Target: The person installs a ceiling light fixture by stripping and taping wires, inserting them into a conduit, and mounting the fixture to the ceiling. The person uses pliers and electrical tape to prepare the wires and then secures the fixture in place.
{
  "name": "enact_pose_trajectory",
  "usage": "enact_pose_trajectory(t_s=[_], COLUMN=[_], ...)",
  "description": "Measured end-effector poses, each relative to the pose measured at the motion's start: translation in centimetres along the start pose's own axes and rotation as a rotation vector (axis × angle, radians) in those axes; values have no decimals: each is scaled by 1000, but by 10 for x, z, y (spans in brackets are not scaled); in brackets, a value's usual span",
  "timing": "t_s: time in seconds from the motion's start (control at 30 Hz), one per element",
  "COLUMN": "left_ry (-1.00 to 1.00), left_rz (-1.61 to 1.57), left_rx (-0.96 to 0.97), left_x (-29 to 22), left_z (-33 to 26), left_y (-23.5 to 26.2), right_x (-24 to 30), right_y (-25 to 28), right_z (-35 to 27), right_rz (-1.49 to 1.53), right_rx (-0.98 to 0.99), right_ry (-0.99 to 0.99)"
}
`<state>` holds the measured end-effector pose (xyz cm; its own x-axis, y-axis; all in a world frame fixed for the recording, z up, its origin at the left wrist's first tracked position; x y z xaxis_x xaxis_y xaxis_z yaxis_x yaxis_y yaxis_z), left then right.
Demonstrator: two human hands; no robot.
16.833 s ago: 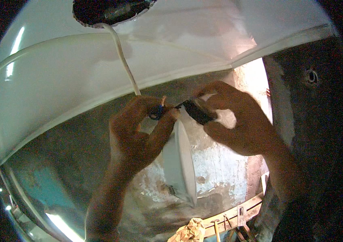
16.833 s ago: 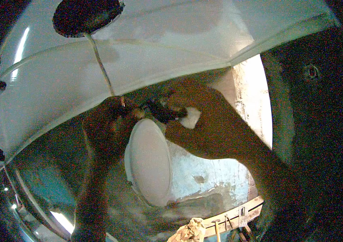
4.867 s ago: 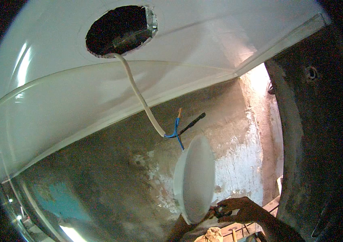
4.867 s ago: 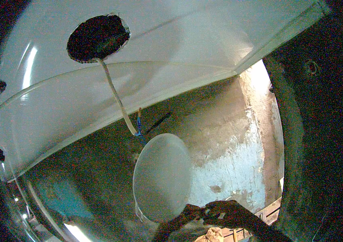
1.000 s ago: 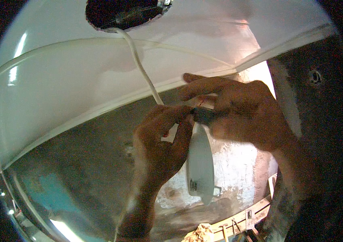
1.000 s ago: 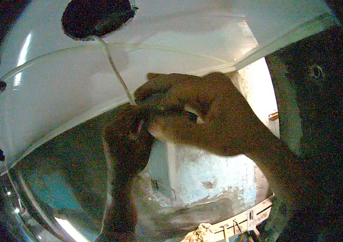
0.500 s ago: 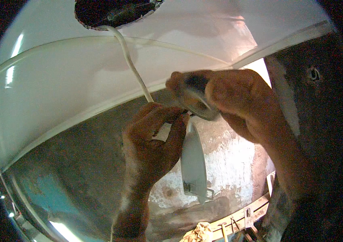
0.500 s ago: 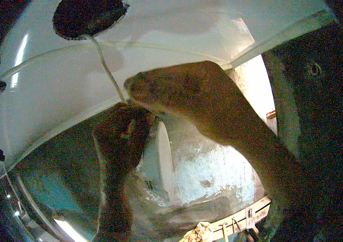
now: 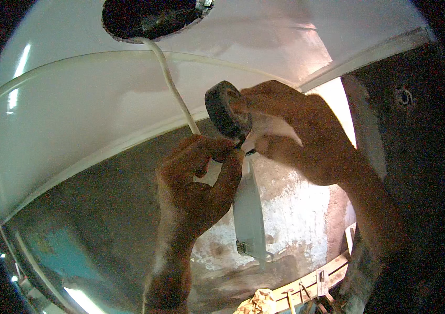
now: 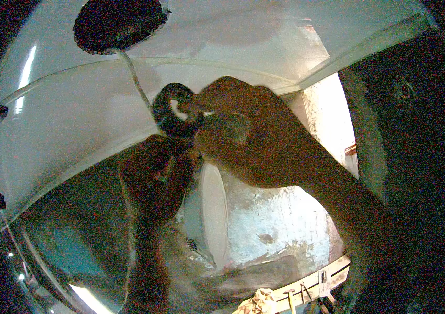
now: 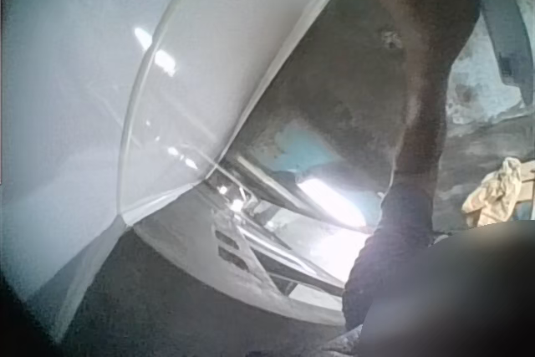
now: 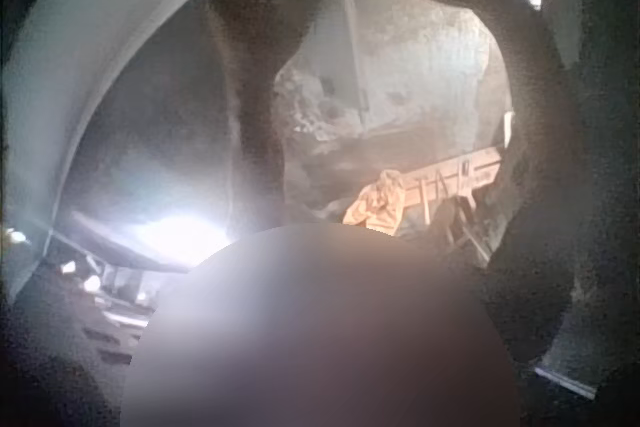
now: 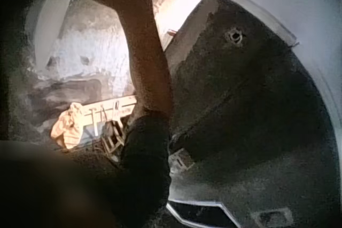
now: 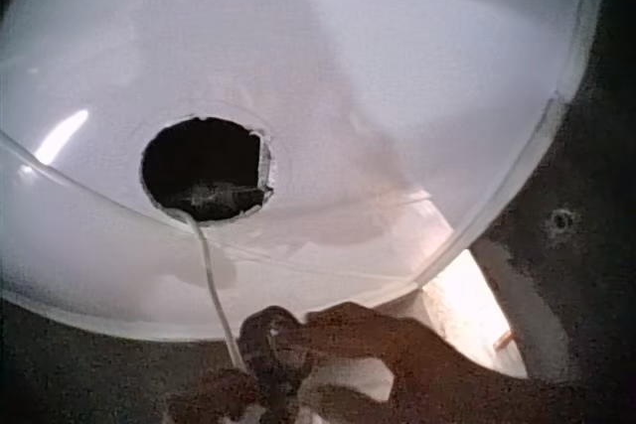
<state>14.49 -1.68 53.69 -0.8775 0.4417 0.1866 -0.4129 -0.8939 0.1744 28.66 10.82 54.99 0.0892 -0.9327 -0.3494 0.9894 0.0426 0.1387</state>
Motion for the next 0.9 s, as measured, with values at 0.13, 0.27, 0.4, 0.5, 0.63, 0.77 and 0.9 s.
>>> enact_pose_trajectory(t_s=[0.13,0.27,0.4,0.5,0.63,0.77,0.9], left_ry=[77,46,83,41,39,135,196], left_rz=[38,-10,-69,-15,9,-48,-112], left_rx=[-9,25,5,18,-1,-25,-29], left_x=[1,0,-3,-4,0,6,7], left_z=[-1,-1,-1,1,0,-3,-4], left_y=[4,3,2,4,8,2,0], right_x=[4,11,6,7,-2,-9,-8], right_y=[-4,2,1,-3,-3,4,5], right_z=[-8,-9,2,4,-13,-19,-21], right_rz=[-227,452,751,57,-192,-108,28], right_rx=[52,78,85,61,136,88,168], right_ry=[19,-116,-468,-175,-187,-111,-252])
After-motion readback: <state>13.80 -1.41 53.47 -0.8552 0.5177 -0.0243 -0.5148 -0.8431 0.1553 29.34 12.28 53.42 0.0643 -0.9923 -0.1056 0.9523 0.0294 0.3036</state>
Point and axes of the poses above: each hand's wrist, its own z-axis towards the middle knuckle, its own y-axis out of the back of the hand, x = y × z, the point moved 2 cm from there along z, towards the middle knuckle, and after that the axes turned 14 degrees about -z, right-handed, at the moved point
